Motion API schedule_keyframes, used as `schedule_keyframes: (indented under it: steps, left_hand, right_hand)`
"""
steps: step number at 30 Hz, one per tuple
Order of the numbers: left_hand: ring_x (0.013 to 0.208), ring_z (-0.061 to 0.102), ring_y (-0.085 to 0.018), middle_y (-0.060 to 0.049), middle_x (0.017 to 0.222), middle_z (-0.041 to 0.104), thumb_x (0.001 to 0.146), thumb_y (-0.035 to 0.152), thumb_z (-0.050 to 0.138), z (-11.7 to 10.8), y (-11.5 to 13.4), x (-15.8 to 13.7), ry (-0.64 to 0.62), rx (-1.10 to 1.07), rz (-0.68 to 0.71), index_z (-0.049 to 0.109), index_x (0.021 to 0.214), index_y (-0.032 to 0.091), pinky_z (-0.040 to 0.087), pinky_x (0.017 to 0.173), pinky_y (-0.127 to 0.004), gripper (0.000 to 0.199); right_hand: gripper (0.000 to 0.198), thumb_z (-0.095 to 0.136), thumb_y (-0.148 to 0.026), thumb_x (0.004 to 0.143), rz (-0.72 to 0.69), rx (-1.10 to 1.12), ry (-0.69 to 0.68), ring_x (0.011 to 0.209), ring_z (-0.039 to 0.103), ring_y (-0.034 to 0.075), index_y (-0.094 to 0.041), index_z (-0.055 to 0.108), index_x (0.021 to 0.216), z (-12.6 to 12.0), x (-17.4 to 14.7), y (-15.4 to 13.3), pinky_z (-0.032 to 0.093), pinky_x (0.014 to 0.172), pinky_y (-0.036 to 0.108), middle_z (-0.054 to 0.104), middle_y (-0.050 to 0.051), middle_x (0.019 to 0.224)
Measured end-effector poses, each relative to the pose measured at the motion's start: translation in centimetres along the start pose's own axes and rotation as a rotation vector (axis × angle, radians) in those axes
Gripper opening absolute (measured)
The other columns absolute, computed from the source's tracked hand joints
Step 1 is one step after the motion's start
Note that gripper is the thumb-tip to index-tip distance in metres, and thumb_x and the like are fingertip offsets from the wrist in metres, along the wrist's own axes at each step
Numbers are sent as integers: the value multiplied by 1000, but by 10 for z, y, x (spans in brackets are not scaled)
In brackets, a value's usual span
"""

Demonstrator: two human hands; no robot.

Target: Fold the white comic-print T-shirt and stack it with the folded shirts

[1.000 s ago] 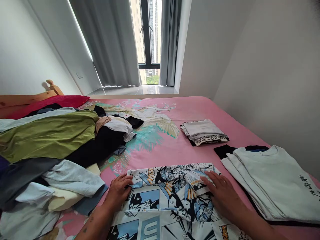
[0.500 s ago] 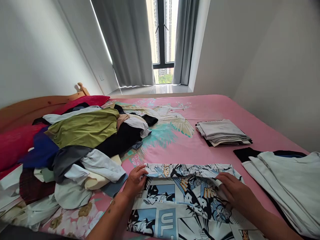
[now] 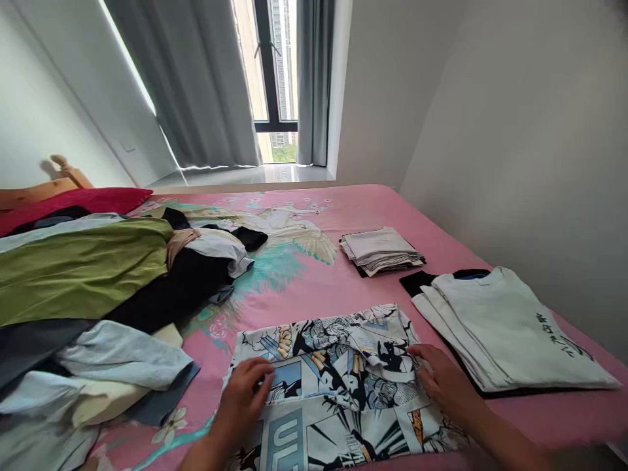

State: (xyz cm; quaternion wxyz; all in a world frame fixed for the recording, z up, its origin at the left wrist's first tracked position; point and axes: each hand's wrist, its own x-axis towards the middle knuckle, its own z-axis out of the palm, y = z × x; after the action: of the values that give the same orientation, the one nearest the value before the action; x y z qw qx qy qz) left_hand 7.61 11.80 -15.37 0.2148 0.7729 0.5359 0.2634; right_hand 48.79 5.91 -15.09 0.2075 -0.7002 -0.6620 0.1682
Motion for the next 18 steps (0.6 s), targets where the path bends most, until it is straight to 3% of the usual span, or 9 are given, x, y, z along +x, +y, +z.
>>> schedule_keyframes:
  steps: [4,7,11,14,18]
  left_hand:
    - [77,59,-17,-3,80,63,88,41,40,52,82,6,-195,-251,-49,64,79,23,46,71,-28,31]
    - [69,58,-17,-2,72,62,88,37,37,90,120,17,-257,-341,-185,63,86,22,44,64,-28,30]
    - [85,58,-20,-6,94,62,77,22,50,119,138,34,-170,-138,-194,55,99,20,44,74,-32,23]
    - [95,55,-25,-10,100,58,72,26,57,128,146,42,-55,67,-158,49,100,18,41,81,-36,31]
    - [93,56,-30,-12,96,59,73,38,57,140,160,52,24,238,-152,49,97,17,37,81,-42,33]
  right_hand:
    - [30,35,-38,87,117,79,-16,90,59,19,-21,58,92,-5,-7,16,45,80,31,63,6,98]
    - [33,34,-42,88,117,62,-30,88,58,20,-21,60,87,-6,-4,12,43,77,31,64,5,92]
    - [35,51,-48,79,145,-11,-92,96,55,25,-20,60,99,-4,0,-1,41,81,34,64,7,99]
    - [59,63,-46,69,121,-69,-100,105,51,29,-17,52,119,2,-1,-4,38,87,38,60,11,112]
    - [56,45,-50,83,177,-7,-63,105,52,28,-15,45,126,5,0,0,38,84,36,59,13,116]
